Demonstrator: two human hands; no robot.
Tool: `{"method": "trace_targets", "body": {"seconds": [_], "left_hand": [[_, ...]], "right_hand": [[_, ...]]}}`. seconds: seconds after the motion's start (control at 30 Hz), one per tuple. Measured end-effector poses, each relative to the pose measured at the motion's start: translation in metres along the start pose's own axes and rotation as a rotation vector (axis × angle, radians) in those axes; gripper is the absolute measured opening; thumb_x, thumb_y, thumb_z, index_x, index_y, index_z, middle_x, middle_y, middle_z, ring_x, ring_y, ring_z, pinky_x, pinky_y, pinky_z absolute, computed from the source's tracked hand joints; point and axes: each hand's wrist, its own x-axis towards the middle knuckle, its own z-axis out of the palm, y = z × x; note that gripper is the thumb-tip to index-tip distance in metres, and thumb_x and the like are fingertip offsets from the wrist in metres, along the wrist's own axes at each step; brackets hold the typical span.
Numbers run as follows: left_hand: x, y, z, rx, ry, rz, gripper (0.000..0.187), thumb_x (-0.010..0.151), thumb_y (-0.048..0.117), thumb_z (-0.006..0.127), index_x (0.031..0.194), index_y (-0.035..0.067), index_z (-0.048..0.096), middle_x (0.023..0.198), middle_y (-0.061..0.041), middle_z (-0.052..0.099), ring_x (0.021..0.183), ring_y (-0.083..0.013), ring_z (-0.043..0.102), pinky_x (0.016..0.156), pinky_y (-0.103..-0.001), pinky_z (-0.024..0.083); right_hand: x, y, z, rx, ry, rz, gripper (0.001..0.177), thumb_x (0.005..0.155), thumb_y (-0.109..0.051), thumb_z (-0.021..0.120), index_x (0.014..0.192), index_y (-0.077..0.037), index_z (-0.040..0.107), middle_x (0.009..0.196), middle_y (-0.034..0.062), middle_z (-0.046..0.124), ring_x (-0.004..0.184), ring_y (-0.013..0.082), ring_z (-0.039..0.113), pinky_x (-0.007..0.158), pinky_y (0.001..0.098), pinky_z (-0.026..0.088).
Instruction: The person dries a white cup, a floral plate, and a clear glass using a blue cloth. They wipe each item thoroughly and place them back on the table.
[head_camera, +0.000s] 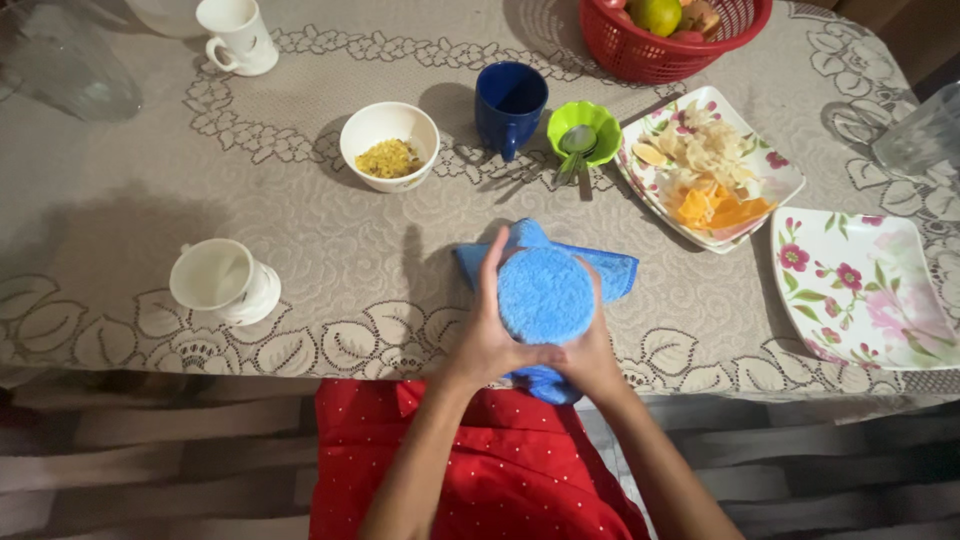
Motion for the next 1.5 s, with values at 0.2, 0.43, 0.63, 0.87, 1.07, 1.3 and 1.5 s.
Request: {"method": "trace_targets", "body": {"seconds": [0.2,0.43,0.63,0.87,1.07,1.3,1.5], "left_hand": [[-0.004,-0.001,0.013,0.152,0.134,0.091,0.150,0.062,0.040,0.100,0.169,0.005,0.001,0.159,-0.028,0.044,0.147,-0.0377,0.052,0.123,-0.049,0.044],[-0.007,-0.006,0.015,0.297,0.234,0.076,0.137,0.059,0.033,0.100,0.164,0.005,0.018,0.144,-0.024,0.059,0.132,-0.0350,0.063,0.112,-0.045,0.052],[-0.006,-0.005,0.015,0.390,0.255,0.116,0.122,0.056,0.030,0.102,0.154,0.007,0.033,0.141,-0.023,0.060,0.131,-0.0361,0.062,0.110,-0.045,0.051],[-0.006,-0.001,0.013,0.420,0.269,-0.078,0.116,0.052,0.041,0.097,0.147,0.007,0.040,0.131,-0.020,0.066,0.121,-0.0340,0.066,0.100,-0.043,0.053],[-0.003,-0.013,0.015,0.357,0.343,-0.013,0.067,0.095,0.036,0.073,0.150,0.009,0.046,0.138,-0.018,0.068,0.125,-0.0313,0.071,0.101,-0.038,0.058],[-0.010,-0.017,0.017,0.329,0.326,0.031,0.068,0.090,0.030,0.074,0.147,0.007,0.043,0.133,-0.020,0.067,0.119,-0.0323,0.069,0.097,-0.040,0.057],[-0.005,-0.012,0.018,0.410,0.302,-0.016,0.075,0.087,0.025,0.077,0.149,0.009,0.040,0.132,-0.020,0.066,0.121,-0.0339,0.067,0.099,-0.041,0.056]], "right_hand": [[-0.010,0.005,0.007,-0.458,0.106,-0.139,0.083,0.069,-0.029,0.089,0.138,-0.003,0.052,0.137,0.0209,0.061,0.133,0.0359,0.055,0.116,0.0477,0.038],[-0.017,-0.032,-0.013,-0.692,-0.104,-0.095,0.073,0.069,-0.033,0.086,0.129,-0.001,0.061,0.139,0.0231,0.059,0.134,0.0444,0.050,0.114,0.0512,0.037],[-0.013,-0.104,-0.052,-0.986,-0.445,0.019,0.089,0.077,-0.044,0.083,0.141,0.003,0.045,0.157,0.0279,0.039,0.140,0.0425,0.041,0.114,0.0492,0.034],[0.000,-0.169,-0.027,-0.861,0.036,-0.269,0.079,0.097,-0.035,0.063,0.157,0.009,0.035,0.163,0.0291,0.035,0.148,0.0425,0.041,0.120,0.0497,0.034],[0.013,-0.123,0.014,-1.095,-0.221,-0.352,0.070,0.098,-0.048,0.059,0.145,0.003,0.049,0.154,0.0198,0.049,0.139,0.0337,0.049,0.109,0.0461,0.039],[0.004,-0.115,0.010,-1.048,-0.201,-0.369,0.065,0.094,-0.042,0.065,0.140,0.003,0.056,0.150,0.0196,0.054,0.136,0.0344,0.052,0.107,0.0458,0.041],[0.015,-0.123,0.009,-1.060,-0.253,-0.322,0.049,0.086,-0.039,0.072,0.117,-0.002,0.068,0.118,0.0144,0.071,0.110,0.0339,0.066,0.108,0.0499,0.041]]}}
